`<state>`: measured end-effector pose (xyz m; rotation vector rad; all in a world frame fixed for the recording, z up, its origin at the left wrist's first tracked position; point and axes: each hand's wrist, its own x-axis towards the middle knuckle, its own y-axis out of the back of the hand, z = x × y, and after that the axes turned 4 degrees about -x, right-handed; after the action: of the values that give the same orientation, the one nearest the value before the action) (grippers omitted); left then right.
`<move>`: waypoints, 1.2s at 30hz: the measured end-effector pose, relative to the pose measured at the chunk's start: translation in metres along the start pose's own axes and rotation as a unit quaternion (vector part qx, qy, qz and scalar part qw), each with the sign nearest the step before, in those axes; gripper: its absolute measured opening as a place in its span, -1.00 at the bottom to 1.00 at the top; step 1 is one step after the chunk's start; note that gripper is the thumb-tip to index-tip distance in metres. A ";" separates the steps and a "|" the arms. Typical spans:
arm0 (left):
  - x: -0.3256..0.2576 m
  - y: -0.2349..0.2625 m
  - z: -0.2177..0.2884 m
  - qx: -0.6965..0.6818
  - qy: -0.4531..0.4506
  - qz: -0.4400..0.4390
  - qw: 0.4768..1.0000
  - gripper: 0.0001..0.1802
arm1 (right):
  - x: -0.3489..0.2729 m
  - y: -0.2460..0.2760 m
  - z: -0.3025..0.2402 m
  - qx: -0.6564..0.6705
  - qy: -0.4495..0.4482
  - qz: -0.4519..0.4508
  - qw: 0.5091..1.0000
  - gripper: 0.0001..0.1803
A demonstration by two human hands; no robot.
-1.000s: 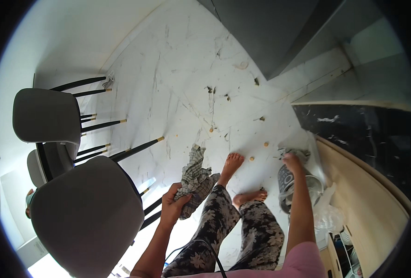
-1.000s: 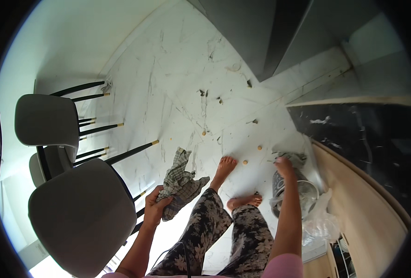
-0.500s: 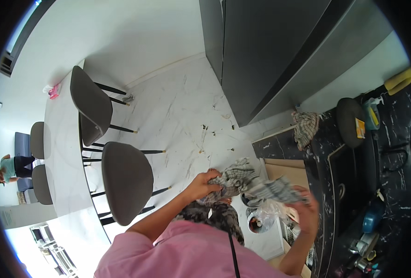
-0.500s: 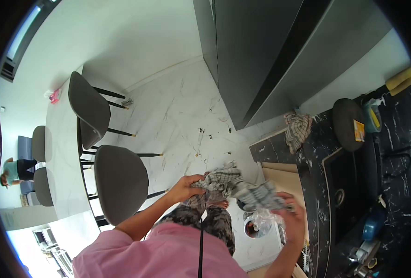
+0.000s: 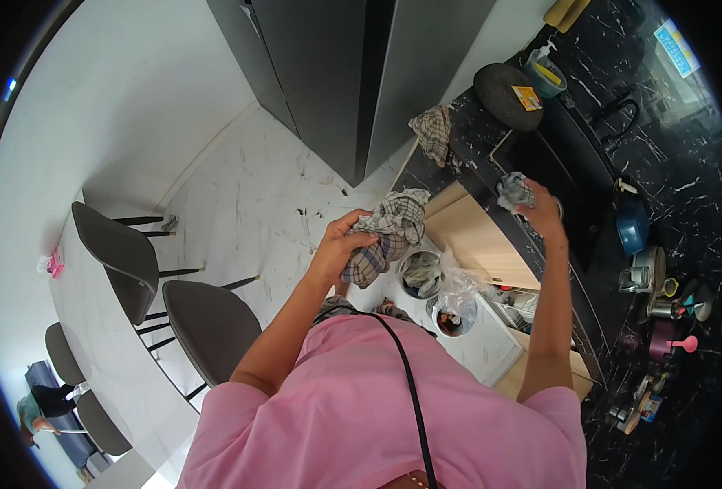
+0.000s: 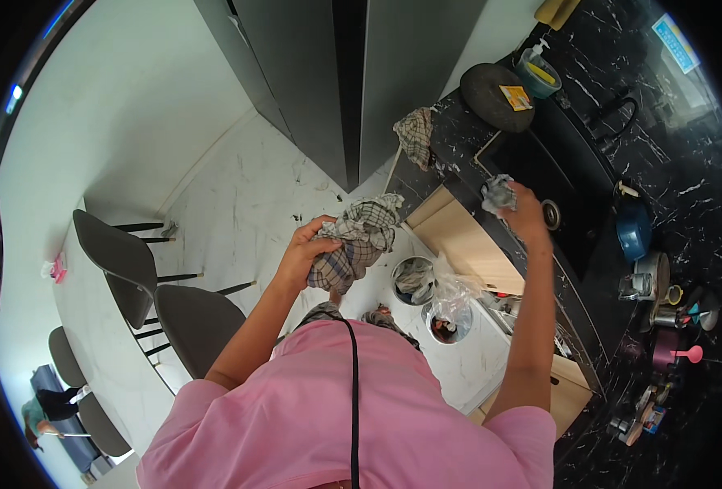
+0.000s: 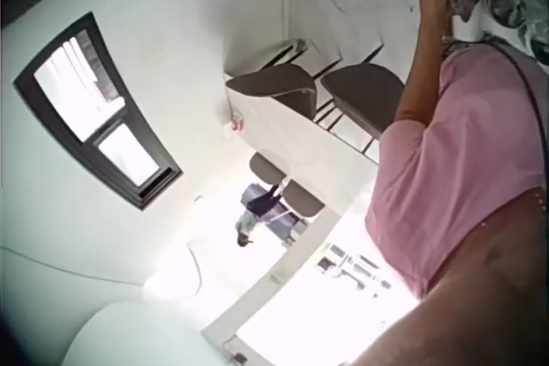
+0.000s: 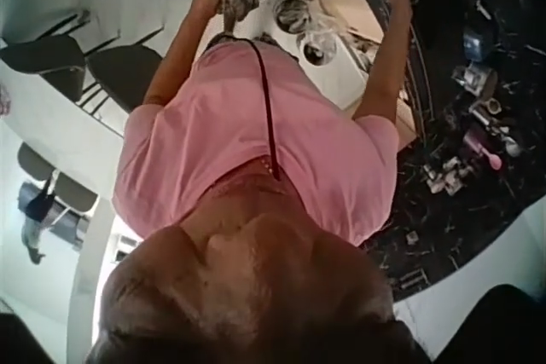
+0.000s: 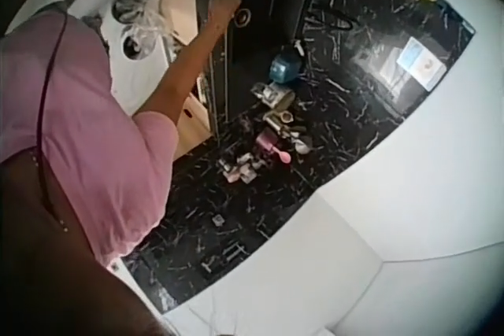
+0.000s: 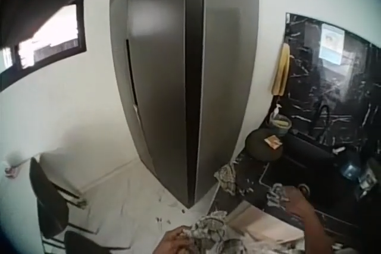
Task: Cleaning the refrigerator door and shelves and organizing food items in lower kitchen cabinets.
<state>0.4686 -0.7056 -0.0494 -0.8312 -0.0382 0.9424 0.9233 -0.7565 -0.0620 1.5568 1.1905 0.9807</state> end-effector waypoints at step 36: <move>0.039 0.045 0.106 -0.092 -0.042 0.016 0.995 -0.46 | 0.223 -0.013 -0.146 0.253 -0.011 0.204 0.946 -0.91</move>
<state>0.4221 -0.5982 -0.0165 -0.9643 -0.1875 1.0138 0.8307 -0.5096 -0.0219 2.2851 1.1868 0.9512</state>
